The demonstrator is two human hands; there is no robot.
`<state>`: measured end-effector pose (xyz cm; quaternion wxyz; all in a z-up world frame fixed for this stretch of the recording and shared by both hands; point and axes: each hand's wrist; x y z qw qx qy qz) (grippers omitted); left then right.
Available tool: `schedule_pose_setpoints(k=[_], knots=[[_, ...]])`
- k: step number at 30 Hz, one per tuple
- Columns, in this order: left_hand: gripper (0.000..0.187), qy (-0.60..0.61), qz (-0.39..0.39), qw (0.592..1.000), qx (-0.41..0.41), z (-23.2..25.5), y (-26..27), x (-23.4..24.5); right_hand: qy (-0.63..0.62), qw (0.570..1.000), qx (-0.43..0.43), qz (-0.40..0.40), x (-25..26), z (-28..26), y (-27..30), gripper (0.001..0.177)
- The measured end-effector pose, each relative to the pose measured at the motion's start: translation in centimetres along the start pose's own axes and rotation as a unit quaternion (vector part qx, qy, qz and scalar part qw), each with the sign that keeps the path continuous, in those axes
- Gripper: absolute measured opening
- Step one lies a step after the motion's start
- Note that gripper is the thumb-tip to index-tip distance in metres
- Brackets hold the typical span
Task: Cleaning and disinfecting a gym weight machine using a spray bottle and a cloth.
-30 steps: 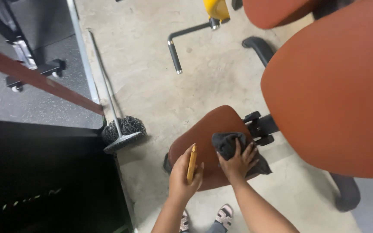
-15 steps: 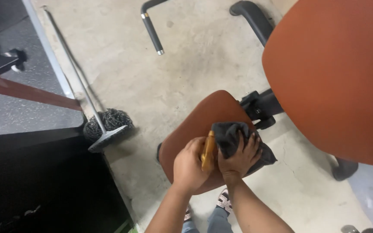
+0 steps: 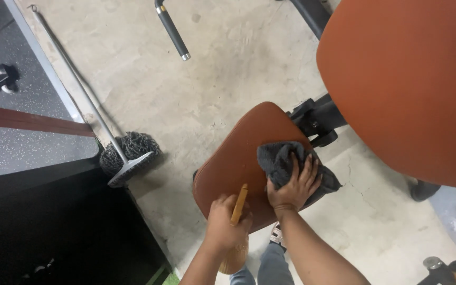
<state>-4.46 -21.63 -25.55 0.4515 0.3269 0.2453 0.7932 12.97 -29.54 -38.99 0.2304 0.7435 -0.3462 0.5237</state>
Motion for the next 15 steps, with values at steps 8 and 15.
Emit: schedule_pose_setpoints(k=[8, 15], knots=[[0.080, -0.110, 0.036, 0.982, -0.148, -6.2, -3.5, 2.9, 0.036, 0.999, -0.005, 0.004, -0.7, 0.4, 0.1, 0.091], [0.070, -0.166, 0.010, 0.982, -0.088, -5.2, -3.2, 2.3, 0.039, 0.999, 0.000, -0.037, 0.5, 0.7, 0.0, 0.085]])
Point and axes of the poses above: each hand's wrist, its own y-axis away from the middle knuckle, its own x-axis out of the back of the hand, z = x × y, and after that the axes turned 14 degrees about -z, right-handed
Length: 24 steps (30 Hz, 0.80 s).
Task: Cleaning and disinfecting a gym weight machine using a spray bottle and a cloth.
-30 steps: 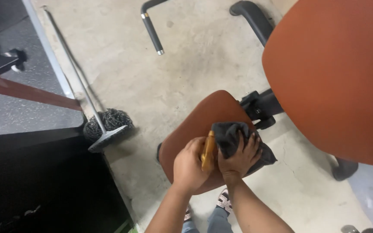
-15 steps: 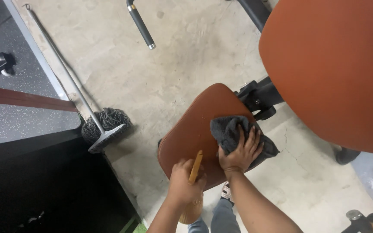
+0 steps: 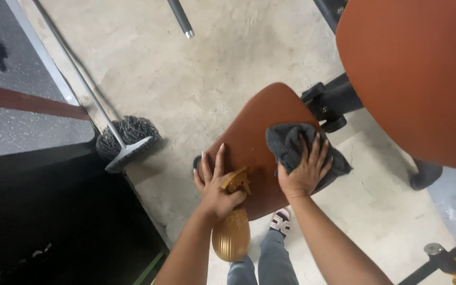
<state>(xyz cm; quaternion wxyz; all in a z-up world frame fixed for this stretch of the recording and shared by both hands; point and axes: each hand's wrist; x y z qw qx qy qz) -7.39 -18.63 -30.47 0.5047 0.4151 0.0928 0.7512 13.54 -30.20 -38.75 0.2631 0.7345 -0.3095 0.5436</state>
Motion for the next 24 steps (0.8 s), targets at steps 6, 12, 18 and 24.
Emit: schedule_pose_setpoints(k=[6, 12, 18, 24], knots=[[0.065, 0.007, -0.036, 0.999, 0.029, 0.4, -0.3, 0.6, -0.027, 0.961, 0.243, -0.126, 2.1, 2.5, 2.3, 0.079], [0.070, -0.003, -0.017, 1.000, 0.015, 0.3, -0.8, 0.8, -0.028, 0.854, 0.469, -0.224, 5.6, 2.3, -2.7, 0.087], [0.065, 0.011, -0.052, 0.997, 0.048, 1.0, -0.7, 1.6, -0.009, 0.956, 0.267, -0.122, 3.1, -4.3, -15.0, 0.084], [0.066, 0.016, -0.039, 0.998, 0.054, 0.6, -1.0, 0.9, 0.110, 0.930, 0.271, -0.223, 1.4, -14.0, -14.1, 0.077]])
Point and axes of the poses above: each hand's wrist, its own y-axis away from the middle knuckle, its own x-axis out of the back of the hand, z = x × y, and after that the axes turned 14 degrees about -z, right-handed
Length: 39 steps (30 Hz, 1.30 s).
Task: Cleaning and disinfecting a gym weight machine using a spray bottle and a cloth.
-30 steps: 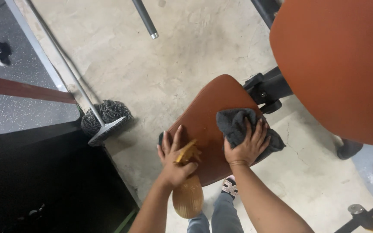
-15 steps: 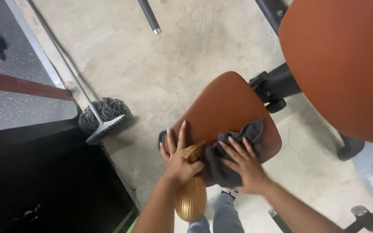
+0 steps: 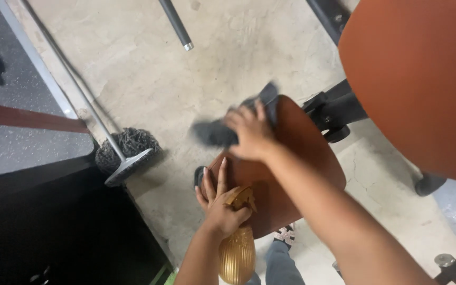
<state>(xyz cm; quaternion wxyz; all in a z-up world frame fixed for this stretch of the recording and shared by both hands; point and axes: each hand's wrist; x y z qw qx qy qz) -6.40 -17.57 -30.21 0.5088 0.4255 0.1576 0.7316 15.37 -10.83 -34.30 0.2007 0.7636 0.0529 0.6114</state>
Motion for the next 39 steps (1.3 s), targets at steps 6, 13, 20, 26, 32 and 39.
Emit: schedule_pose_setpoints(k=[6, 13, 20, 26, 32, 39], knots=[[0.062, 0.003, -0.002, 1.000, 0.017, 0.3, 0.2, 0.2, -0.057, 0.985, 0.150, 0.059, -0.7, 4.0, 2.3, 0.093], [0.063, 0.005, -0.001, 1.000, 0.010, 0.0, 0.3, -0.3, -0.355, 0.923, -0.104, 0.110, -4.0, 14.4, 5.1, 0.070], [0.066, 0.010, -0.003, 1.000, 0.002, -0.3, -0.1, 0.0, -0.346, 0.900, -0.202, 0.168, -14.4, 15.7, 19.9, 0.083], [0.068, -0.012, -0.014, 1.000, 0.018, -0.4, -0.3, 0.0, -0.317, 0.916, -0.020, 0.245, -16.0, 0.0, 26.1, 0.116], [0.069, -0.022, 0.018, 1.000, 0.007, -0.9, -0.7, -0.7, -0.203, 0.975, -0.026, 0.086, -11.2, -0.4, 23.7, 0.098], [0.067, -0.016, 0.007, 1.000, 0.017, -0.2, -0.3, -0.2, -0.243, 0.886, -0.343, 0.195, -10.1, 11.6, 15.7, 0.091]])
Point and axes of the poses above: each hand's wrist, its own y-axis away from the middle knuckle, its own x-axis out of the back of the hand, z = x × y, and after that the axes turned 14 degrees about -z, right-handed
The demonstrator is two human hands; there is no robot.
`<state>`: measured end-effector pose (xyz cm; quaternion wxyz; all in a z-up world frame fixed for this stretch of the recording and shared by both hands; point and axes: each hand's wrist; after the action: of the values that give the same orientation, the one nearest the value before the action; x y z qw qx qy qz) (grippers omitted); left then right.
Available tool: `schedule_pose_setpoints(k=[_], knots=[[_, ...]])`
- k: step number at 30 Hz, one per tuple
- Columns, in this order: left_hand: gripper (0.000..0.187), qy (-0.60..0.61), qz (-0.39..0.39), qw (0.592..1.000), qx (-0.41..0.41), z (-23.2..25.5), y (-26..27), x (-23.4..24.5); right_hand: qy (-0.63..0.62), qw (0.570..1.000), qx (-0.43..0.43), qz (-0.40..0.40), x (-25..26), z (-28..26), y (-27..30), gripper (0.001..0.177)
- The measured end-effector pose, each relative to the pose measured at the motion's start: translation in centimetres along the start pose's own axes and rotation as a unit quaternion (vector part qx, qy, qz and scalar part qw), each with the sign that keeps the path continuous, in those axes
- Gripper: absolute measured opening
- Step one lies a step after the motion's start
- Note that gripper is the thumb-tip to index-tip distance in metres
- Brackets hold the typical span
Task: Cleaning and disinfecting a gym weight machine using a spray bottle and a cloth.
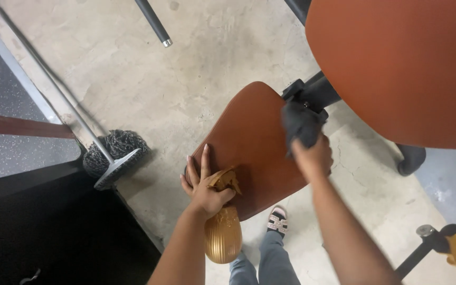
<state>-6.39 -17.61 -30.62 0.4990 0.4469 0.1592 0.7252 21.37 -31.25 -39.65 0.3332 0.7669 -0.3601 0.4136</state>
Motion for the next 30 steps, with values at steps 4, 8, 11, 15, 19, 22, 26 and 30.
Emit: schedule_pose_setpoints(k=[4, 8, 11, 15, 19, 22, 26, 30], knots=[[0.064, -0.001, -0.003, 1.000, 0.001, -0.1, 0.3, 0.1, -0.246, 0.939, -0.166, -0.172, 2.3, 3.5, -3.7, 0.070], [0.066, 0.002, 0.002, 1.000, -0.007, -0.3, 0.0, 0.1, -0.596, 0.747, -0.168, -0.242, 0.3, 9.3, -1.5, 0.056], [0.062, 0.002, -0.009, 1.000, 0.005, 0.0, 0.1, 0.2, -0.702, 0.678, -0.183, -0.118, -3.1, 11.1, 4.3, 0.046], [0.063, -0.014, 0.001, 1.000, -0.002, -0.4, -0.3, -0.2, -0.650, 0.741, -0.168, 0.009, -10.6, 9.0, 13.9, 0.031], [0.065, -0.010, 0.011, 1.000, -0.010, -0.8, -0.6, -0.5, -0.375, 0.926, 0.036, -0.001, -7.7, -1.6, 20.8, 0.088], [0.066, -0.009, 0.014, 1.000, -0.011, -0.7, -0.6, -0.5, -0.152, 0.980, 0.130, -0.005, -3.2, -5.6, 18.0, 0.106], [0.070, 0.023, 0.027, 0.999, -0.036, -0.8, -0.4, -0.5, 0.014, 0.975, 0.221, 0.020, -2.1, -3.2, 8.1, 0.084], [0.062, 0.011, 0.004, 1.000, -0.017, -0.1, 0.0, 0.3, 0.032, 0.983, 0.182, 0.022, -2.4, -2.8, -2.1, 0.088]])
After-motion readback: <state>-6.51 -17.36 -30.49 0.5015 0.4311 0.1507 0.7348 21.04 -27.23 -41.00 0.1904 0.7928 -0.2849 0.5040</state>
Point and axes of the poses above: each hand's wrist, its own y-axis away from the middle knuckle, its own x-axis out of the back of the hand, z = x × y, and after that the axes turned 14 degrees about -z, right-handed
